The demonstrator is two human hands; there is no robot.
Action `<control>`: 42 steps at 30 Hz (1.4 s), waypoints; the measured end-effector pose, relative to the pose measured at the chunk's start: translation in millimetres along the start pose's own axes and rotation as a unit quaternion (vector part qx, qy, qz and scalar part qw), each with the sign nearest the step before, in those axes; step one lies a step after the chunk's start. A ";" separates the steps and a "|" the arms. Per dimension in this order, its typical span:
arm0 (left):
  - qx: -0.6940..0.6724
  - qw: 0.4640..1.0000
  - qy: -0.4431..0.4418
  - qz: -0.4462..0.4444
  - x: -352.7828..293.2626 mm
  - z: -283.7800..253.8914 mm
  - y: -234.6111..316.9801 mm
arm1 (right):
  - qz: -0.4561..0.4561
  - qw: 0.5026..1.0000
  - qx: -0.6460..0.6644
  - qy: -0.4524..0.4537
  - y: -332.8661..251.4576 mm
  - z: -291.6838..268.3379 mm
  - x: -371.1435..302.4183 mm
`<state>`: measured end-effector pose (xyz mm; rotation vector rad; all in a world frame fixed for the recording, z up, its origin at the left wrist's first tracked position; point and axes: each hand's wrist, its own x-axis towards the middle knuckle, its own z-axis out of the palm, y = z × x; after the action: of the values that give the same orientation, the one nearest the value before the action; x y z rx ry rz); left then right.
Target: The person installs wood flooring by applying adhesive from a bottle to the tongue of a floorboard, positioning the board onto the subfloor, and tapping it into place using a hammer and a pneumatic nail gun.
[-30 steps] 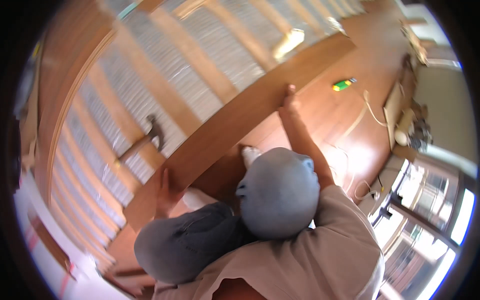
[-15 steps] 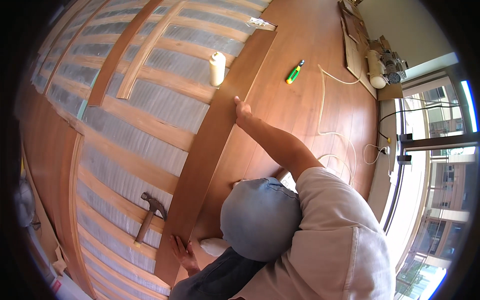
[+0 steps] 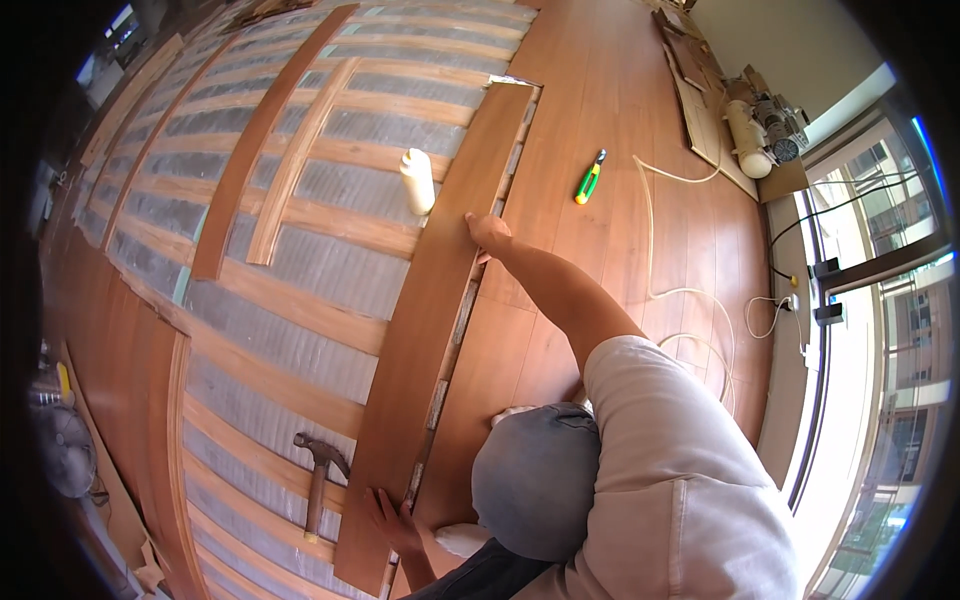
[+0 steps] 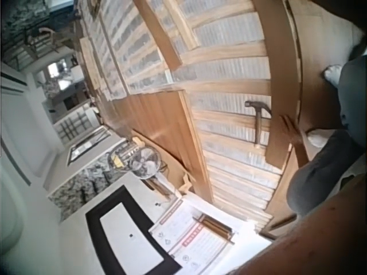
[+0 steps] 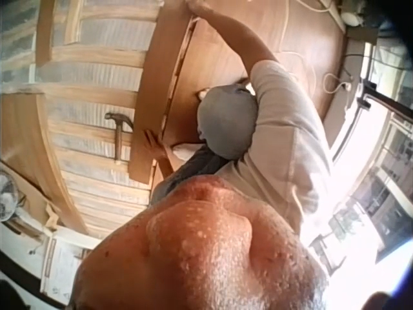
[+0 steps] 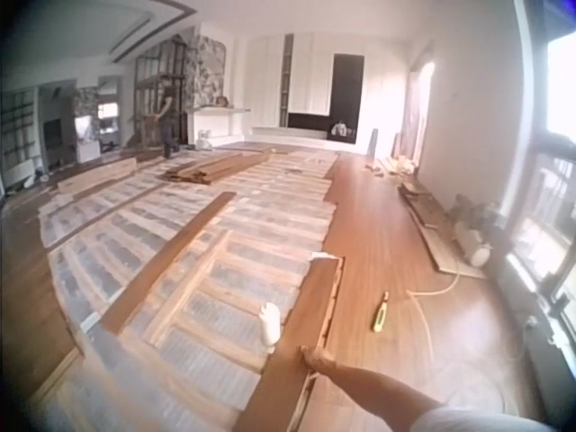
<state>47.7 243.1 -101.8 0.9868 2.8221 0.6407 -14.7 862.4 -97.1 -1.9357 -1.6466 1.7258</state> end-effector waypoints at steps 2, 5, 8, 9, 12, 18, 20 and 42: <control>0.007 1.000 0.005 -0.004 7.0 -0.5 4.3 | 0.005 0.991 -0.129 -0.021 -13.2 -1.6 -4.2; -0.038 0.999 0.016 -0.004 11.1 4.3 11.3 | -0.030 0.949 -0.315 0.008 -18.5 -16.1 4.9; 0.009 0.998 -0.056 -0.026 1.2 6.3 -9.7 | -0.122 0.878 -0.461 0.033 -6.6 -15.6 22.0; 0.033 0.993 -0.003 -0.112 -10.9 7.3 -25.4 | -0.154 0.862 -0.481 0.046 -5.8 -11.2 23.5; 0.119 0.926 0.121 -0.337 -48.3 -10.6 -60.7 | -0.322 0.820 -0.445 0.160 -5.1 8.1 28.0; 0.109 0.843 0.068 -0.522 -103.7 -35.0 -120.3 | -0.323 0.910 -0.230 0.123 -56.0 37.9 37.9; 0.120 0.825 0.072 -0.547 -112.0 -35.0 -133.1 | -0.311 0.932 -0.172 0.073 -71.7 51.2 41.9; -0.168 0.779 0.062 -0.601 -145.3 -49.2 -193.9 | -0.154 0.876 0.409 -0.204 31.9 -62.2 -118.6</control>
<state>39.9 -0.2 -145.5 -0.9253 2.5191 0.8974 76.1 798.9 -15.4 -0.9182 -0.9281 2.2532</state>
